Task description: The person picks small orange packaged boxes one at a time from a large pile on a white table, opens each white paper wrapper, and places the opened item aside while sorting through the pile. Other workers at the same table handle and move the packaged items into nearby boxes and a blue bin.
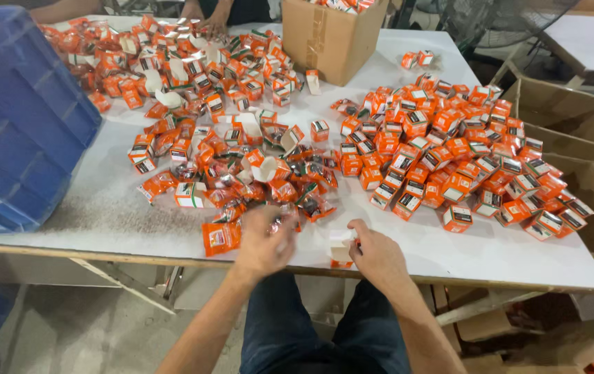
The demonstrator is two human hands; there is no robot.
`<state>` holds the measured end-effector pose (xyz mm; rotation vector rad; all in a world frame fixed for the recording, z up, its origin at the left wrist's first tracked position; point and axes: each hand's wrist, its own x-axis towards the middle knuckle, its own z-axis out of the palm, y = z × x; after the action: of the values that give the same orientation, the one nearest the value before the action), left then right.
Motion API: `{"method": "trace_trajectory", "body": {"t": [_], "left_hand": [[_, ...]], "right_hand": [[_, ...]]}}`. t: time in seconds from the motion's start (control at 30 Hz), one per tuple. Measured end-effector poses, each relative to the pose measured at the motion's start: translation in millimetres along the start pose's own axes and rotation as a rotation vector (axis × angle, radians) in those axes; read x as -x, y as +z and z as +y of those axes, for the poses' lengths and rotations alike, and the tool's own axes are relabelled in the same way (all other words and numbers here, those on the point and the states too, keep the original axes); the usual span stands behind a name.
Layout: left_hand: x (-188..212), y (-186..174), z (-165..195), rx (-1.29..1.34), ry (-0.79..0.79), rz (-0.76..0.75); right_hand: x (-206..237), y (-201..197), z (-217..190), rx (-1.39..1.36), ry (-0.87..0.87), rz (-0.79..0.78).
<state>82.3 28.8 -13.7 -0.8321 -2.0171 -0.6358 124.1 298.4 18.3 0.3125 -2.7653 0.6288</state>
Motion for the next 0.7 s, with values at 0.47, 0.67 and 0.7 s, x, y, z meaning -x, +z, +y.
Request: {"method": "trace_trajectory", "body": {"t": [0.47,0.67,0.7], "left_hand": [[10,29,56,0.208,0.034,-0.125],[20,48,70,0.443,-0.134,-0.117],[21,52,71,0.512,-0.165,-0.156]], "right_hand": [[7,28,35,-0.597,0.142,-0.093],[19,67,31,-0.353,0.030,0.174],[22,69,28,-0.289,0.044,0.183]]}}
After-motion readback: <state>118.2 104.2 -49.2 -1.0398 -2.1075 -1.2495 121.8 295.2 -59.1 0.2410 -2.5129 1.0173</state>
